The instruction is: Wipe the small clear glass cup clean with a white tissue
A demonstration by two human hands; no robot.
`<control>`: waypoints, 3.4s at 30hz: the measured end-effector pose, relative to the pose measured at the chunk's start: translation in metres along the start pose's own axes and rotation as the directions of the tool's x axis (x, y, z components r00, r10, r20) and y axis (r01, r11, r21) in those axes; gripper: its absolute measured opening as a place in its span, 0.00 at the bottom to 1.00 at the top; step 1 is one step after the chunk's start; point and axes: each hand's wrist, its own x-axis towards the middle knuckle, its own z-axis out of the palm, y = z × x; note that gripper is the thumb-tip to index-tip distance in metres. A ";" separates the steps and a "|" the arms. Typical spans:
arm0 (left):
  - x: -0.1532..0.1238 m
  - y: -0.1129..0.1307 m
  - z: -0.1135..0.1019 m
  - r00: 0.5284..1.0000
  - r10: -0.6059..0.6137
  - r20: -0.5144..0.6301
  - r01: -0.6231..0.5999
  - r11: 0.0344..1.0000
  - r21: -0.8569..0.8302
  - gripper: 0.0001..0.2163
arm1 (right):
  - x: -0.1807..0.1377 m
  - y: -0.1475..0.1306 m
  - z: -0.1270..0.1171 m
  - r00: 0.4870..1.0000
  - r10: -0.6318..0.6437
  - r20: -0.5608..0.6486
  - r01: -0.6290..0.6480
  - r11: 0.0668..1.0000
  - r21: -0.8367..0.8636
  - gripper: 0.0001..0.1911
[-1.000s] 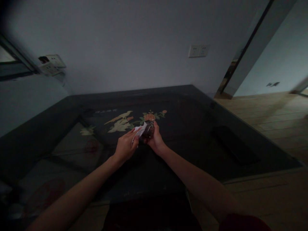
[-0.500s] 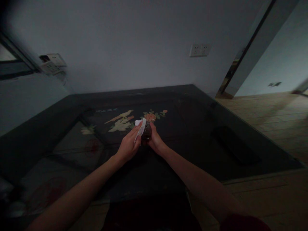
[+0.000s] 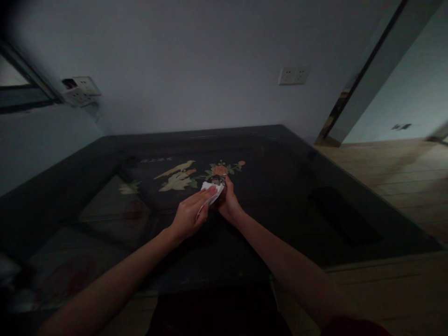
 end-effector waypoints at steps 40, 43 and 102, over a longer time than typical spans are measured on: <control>0.001 -0.009 0.003 0.977 -0.203 0.068 0.201 0.979 0.043 0.19 | 0.001 0.004 -0.003 0.998 -0.032 0.049 0.029 0.997 0.068 0.26; -0.001 -0.006 0.000 0.989 -0.141 0.035 0.140 0.990 0.034 0.18 | 0.001 0.002 -0.004 1.000 -0.001 0.002 0.001 0.997 0.083 0.27; 0.001 -0.003 0.003 0.987 -0.149 0.066 0.151 0.988 -0.025 0.22 | 0.000 0.006 -0.001 0.998 -0.066 -0.009 0.066 0.997 -0.034 0.25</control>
